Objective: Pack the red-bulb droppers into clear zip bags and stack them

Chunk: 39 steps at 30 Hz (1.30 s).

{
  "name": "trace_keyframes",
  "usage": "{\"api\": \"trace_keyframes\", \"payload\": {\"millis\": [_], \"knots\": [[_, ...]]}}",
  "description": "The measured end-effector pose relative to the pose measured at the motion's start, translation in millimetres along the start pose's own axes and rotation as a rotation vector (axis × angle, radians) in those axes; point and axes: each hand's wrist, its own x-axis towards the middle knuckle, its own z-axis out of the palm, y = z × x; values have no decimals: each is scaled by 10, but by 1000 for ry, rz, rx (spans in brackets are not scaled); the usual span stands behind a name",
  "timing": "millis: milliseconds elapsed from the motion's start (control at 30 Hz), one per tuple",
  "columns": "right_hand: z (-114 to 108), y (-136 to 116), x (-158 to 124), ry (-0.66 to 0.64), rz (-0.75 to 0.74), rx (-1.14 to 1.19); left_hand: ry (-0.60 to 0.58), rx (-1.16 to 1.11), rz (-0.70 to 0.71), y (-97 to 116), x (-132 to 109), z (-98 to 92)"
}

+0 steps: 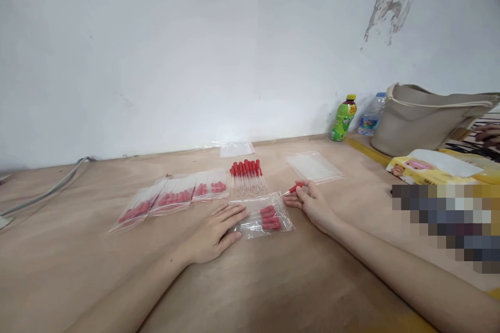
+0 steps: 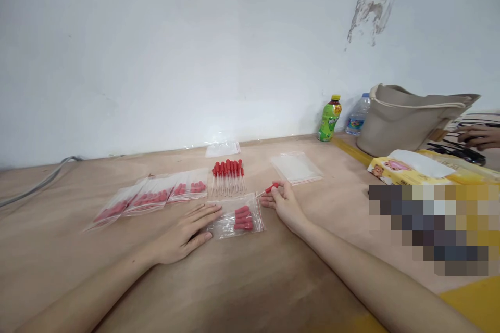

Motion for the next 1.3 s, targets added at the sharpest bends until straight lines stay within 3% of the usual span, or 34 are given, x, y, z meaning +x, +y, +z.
{"api": "trace_keyframes", "payload": {"millis": [200,333,600,767,1067,1300], "knots": [[-85,-21,-6,-279,68,-306,2,4,1,8,5,-14],[-125,-45,33,-358,103,-432,10,-10,-2,7,2,-10],[-284,-196,91,-525,102,-445,0,2,4,3,-2,3],[-236,-194,63,-631,76,-460,19,-7,29,0,9,0],[-34,-89,80,-515,20,-535,12,4,16,-1,6,5],[10,-88,83,-349,96,-524,2,14,8,-1,10,3]]}}
